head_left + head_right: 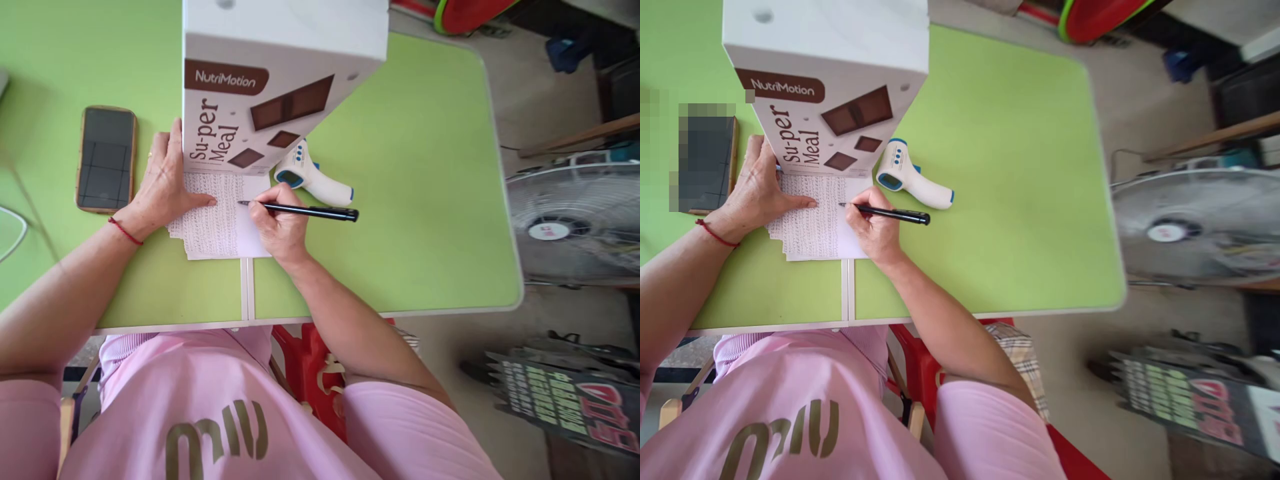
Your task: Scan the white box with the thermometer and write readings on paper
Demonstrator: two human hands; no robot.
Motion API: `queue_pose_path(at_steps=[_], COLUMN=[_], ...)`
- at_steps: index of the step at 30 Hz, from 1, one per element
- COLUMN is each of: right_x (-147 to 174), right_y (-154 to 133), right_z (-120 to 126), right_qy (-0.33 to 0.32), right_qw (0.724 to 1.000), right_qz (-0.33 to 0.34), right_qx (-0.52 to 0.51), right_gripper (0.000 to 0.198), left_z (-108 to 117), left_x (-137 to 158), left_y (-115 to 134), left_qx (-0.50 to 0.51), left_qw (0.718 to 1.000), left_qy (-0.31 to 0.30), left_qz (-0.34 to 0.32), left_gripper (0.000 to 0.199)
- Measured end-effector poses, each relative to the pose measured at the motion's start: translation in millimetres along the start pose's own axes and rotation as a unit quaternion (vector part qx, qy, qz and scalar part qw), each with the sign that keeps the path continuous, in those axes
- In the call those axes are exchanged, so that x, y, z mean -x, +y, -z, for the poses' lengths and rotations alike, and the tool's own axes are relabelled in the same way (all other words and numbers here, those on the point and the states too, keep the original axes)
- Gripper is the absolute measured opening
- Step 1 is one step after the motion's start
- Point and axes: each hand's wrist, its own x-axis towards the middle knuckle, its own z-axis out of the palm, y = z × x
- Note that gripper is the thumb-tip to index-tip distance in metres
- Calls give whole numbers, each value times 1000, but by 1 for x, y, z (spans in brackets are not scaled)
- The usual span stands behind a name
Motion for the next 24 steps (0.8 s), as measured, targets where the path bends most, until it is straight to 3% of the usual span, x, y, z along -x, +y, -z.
queue_pose_path(at_steps=[24], right_x=[0], right_y=[0], right_z=[1], right_qy=[0], right_qw=[999], right_qz=[-45], right_qx=[18], right_gripper=[18], left_z=[-1], left_x=[0], left_y=[3], left_qx=[-14], left_qw=[1000], left_qy=[13], left_qz=[5], left_gripper=[116])
